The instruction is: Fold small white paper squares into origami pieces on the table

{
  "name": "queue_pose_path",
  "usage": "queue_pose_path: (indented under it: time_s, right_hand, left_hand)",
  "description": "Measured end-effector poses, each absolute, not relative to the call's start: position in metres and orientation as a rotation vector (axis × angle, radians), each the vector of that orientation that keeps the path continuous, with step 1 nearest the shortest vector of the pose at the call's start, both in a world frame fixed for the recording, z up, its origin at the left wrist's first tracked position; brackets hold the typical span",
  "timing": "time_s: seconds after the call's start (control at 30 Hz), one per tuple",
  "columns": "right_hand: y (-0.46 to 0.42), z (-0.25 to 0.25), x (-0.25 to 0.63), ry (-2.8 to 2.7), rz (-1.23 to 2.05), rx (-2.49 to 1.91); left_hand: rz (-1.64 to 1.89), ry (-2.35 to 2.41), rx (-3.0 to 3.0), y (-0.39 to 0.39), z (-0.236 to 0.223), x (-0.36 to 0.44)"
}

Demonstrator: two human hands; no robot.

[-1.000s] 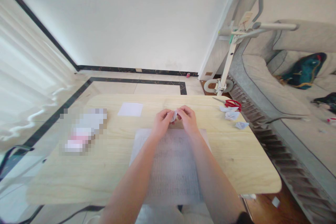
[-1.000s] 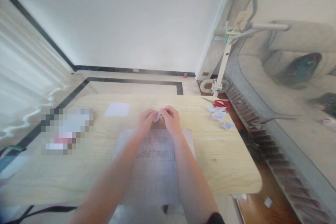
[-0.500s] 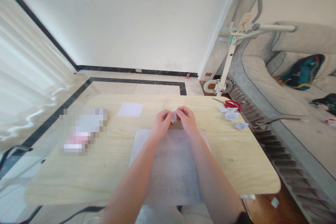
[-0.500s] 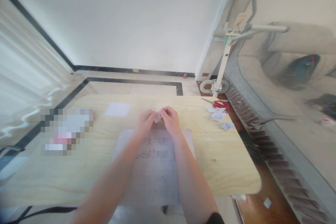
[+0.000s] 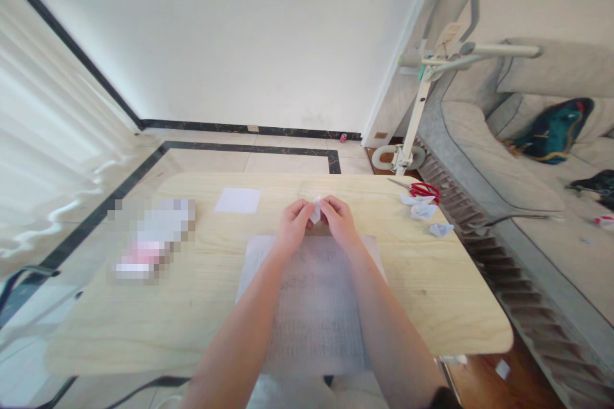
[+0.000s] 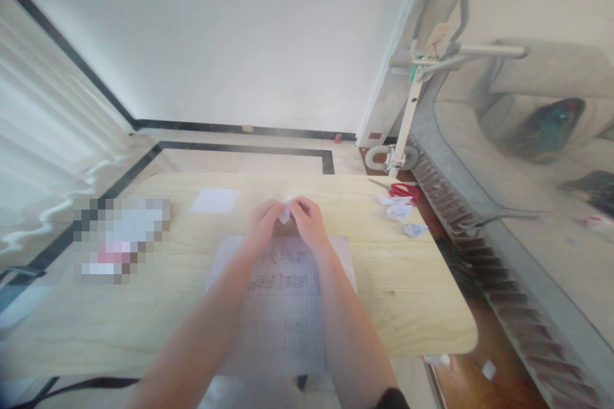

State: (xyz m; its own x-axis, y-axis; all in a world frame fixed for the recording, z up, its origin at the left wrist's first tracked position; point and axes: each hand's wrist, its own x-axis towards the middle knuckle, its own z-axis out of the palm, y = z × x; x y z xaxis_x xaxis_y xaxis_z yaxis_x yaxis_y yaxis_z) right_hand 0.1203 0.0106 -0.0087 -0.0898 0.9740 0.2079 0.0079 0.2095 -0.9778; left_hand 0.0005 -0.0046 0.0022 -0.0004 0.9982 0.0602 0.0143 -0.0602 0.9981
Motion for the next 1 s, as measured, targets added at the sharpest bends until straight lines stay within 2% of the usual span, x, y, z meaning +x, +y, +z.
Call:
queue_pose_path:
  time_s: [0.23, 1.0]
  right_hand:
    - [0.0112, -0.0106, 0.1211, -1.379, 1.151, -1.034]
    - [0.0083, -0.0109, 0.1163, -1.589, 0.959, -1.193]
  left_hand:
    - [1.253, 1.166, 1.217, -0.0044, 0.0021, 0.0004]
    - [1.294, 1.31, 1.316, -0.0039, 0.004, -0.0001]
